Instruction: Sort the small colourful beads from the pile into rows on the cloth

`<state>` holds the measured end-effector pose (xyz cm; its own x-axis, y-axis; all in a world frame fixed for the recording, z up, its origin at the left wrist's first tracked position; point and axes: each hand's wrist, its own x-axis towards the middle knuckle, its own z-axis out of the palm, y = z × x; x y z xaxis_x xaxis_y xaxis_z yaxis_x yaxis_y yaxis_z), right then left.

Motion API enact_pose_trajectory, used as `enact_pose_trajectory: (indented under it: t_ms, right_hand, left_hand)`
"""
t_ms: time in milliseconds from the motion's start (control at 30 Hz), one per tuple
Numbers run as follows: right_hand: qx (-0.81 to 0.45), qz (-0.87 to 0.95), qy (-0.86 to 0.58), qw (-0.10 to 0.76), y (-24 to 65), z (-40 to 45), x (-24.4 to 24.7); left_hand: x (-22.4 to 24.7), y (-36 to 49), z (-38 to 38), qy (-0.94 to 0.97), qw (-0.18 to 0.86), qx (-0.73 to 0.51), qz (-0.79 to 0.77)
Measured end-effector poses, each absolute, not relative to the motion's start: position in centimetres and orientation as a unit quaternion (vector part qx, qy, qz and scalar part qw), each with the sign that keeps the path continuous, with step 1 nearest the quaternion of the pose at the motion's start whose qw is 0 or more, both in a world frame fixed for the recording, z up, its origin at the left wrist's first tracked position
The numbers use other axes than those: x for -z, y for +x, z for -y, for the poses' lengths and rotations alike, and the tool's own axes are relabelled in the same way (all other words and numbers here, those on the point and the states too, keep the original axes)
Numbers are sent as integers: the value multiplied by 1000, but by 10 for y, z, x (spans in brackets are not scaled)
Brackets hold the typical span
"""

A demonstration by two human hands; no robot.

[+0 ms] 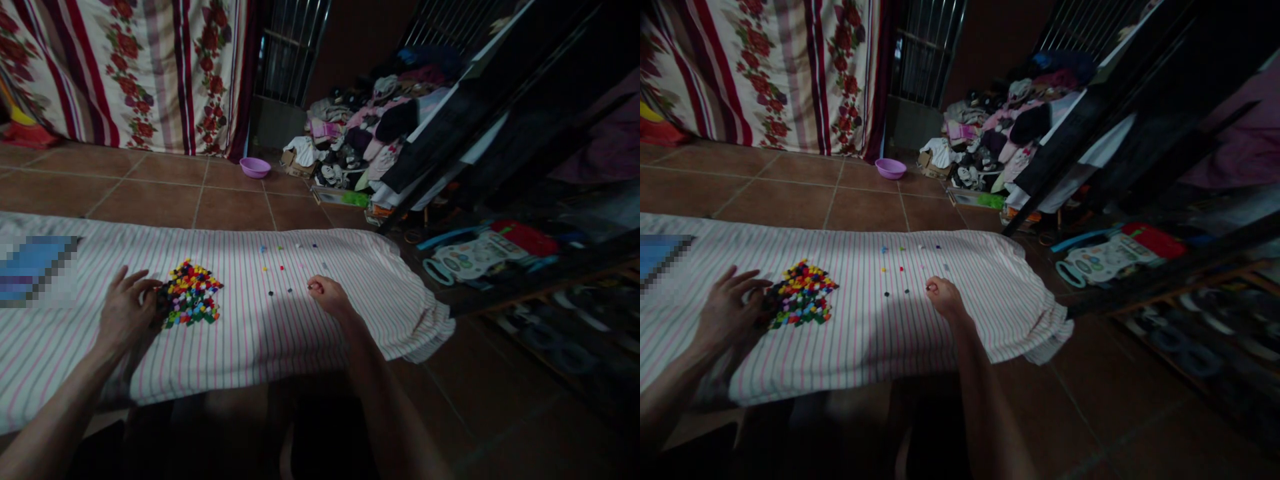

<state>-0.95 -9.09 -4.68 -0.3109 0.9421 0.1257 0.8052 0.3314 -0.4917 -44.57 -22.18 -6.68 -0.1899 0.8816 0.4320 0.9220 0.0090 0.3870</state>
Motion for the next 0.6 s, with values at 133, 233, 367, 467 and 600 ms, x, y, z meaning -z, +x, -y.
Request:
enact_pose_trajectory:
  t_ms: [133,233,367,467,600]
  right_hand:
    - [-151,791,-548,227,-7,91,43]
    - [-122,784,-552,257,-11,90,38]
    - [-113,792,-526,288,-32,89,34]
    - [-137,817,-480,290,-61,94,32]
    - [-170,852,-412,275,-105,104,31]
  left_hand:
    - [64,-441,221,-594,64,334,729]
    - [58,-437,223,-583,60,330,740]
    - [51,-437,226,-577,42,303,757]
    - [49,-439,228,-580,25,287,762]
    - [50,-443,233,-588,10,293,754]
